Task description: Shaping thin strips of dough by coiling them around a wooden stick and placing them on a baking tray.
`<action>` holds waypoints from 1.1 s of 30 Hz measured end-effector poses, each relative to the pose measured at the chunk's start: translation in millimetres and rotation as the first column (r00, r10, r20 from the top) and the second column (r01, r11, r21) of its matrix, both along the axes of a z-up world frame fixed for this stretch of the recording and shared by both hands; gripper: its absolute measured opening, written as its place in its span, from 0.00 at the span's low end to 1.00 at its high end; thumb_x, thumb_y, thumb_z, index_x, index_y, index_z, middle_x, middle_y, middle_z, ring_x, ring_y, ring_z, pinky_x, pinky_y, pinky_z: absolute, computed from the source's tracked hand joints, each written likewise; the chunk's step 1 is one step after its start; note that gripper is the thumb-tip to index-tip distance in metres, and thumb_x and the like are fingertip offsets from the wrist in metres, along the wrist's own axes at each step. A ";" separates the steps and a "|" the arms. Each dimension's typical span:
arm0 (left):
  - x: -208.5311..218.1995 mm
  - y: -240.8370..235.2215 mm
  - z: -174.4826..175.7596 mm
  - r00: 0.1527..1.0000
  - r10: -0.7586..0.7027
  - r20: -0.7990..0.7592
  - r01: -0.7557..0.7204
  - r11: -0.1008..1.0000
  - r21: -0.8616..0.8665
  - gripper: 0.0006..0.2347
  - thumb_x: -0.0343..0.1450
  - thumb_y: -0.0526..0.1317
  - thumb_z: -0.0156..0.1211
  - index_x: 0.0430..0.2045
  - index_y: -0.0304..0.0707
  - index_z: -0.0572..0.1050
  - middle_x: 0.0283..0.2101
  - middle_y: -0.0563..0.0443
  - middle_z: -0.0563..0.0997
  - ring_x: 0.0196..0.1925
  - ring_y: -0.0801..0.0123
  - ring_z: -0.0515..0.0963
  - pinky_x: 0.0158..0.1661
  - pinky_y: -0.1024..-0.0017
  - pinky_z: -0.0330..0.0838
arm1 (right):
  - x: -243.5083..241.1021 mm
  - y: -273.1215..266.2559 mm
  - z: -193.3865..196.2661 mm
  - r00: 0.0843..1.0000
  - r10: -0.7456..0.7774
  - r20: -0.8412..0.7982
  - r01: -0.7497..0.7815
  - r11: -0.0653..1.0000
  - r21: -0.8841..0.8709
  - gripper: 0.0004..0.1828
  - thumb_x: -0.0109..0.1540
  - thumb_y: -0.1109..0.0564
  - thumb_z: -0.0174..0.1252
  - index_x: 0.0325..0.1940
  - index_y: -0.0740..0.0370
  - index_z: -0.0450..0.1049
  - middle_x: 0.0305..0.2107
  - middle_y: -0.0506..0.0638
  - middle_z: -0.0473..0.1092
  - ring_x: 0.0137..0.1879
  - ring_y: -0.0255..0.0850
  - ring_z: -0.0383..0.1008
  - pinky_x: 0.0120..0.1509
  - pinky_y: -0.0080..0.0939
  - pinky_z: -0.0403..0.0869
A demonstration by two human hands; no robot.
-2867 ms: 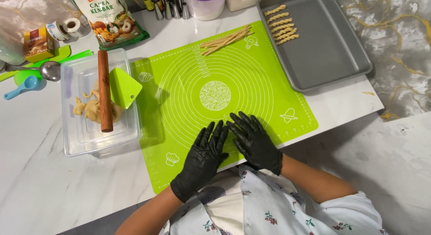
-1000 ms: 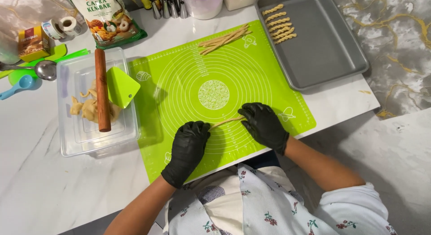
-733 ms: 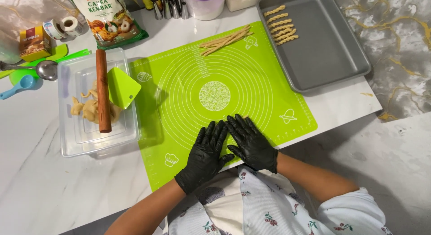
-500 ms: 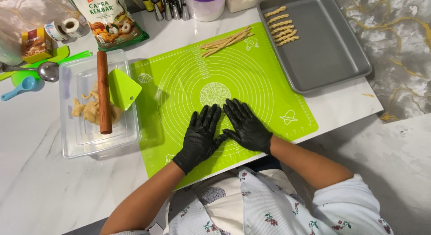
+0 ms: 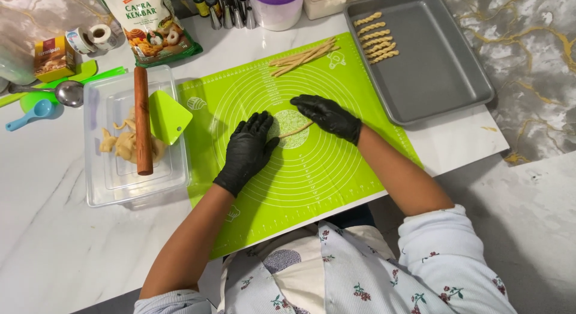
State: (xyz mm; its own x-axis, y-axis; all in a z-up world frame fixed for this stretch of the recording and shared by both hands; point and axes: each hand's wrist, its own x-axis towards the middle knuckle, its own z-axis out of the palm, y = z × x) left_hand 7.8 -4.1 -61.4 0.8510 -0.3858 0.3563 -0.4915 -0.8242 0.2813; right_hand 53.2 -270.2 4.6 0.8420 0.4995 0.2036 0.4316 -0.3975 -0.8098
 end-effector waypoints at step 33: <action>-118.6 -7.7 50.7 0.929 -0.322 -0.181 0.330 0.944 0.016 0.36 0.75 0.54 0.55 0.73 0.29 0.53 0.73 0.26 0.57 0.75 0.34 0.52 0.72 0.49 0.44 | -40.9 -48.8 -15.0 0.950 -0.175 0.259 0.290 0.804 -0.519 0.28 0.75 0.43 0.40 0.79 0.51 0.57 0.74 0.52 0.56 0.79 0.51 0.52 0.80 0.60 0.45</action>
